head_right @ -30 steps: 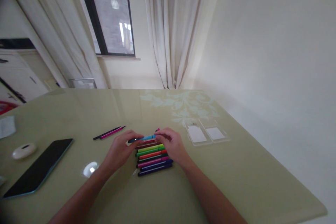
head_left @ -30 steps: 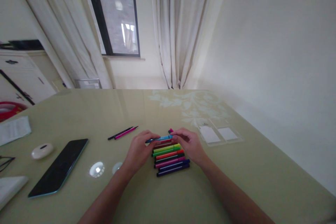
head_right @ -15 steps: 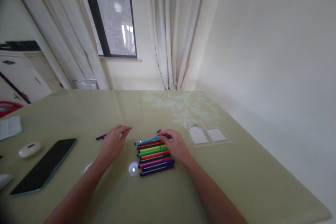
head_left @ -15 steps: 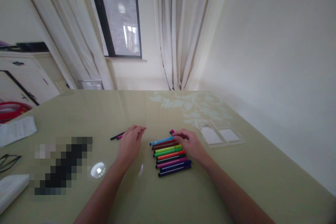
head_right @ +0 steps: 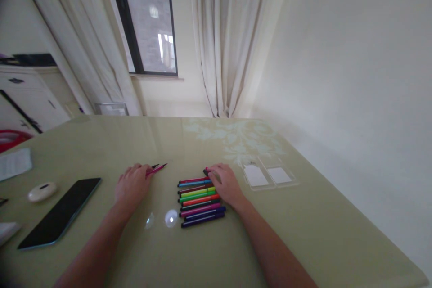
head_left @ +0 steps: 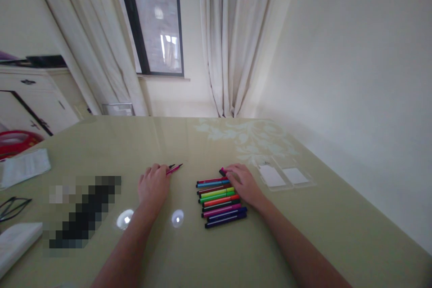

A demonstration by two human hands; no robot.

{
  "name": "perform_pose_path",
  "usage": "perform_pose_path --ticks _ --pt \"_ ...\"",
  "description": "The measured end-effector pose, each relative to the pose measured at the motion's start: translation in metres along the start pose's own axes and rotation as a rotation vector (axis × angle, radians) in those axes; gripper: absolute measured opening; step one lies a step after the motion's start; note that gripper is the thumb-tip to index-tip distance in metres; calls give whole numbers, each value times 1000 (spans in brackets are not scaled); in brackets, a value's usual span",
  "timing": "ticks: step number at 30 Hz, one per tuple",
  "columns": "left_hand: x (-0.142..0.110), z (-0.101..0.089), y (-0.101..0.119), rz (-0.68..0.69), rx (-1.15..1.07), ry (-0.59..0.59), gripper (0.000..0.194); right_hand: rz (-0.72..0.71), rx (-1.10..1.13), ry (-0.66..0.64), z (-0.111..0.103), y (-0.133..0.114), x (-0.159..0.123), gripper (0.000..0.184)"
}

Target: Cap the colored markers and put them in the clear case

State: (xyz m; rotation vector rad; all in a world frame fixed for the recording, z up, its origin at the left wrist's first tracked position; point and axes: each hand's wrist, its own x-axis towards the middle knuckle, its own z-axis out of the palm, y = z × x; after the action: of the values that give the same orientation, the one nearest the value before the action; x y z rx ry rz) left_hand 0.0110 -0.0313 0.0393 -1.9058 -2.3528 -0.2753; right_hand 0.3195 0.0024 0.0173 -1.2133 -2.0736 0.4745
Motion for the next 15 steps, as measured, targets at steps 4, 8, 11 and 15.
perform_pose_path --ticks 4,8,11,15 --pt "0 4 4 30 -73 -29 25 28 -113 8 3 3 1 28" --pt "-1 7 15 122 -237 -41 21 93 -257 37 2 7 2 27" --pt "-3 7 25 185 -444 -50 22 134 -338 48 1 8 2 23" --pt "-7 5 39 270 -736 -26 20 143 -352 53 1 7 3 17"
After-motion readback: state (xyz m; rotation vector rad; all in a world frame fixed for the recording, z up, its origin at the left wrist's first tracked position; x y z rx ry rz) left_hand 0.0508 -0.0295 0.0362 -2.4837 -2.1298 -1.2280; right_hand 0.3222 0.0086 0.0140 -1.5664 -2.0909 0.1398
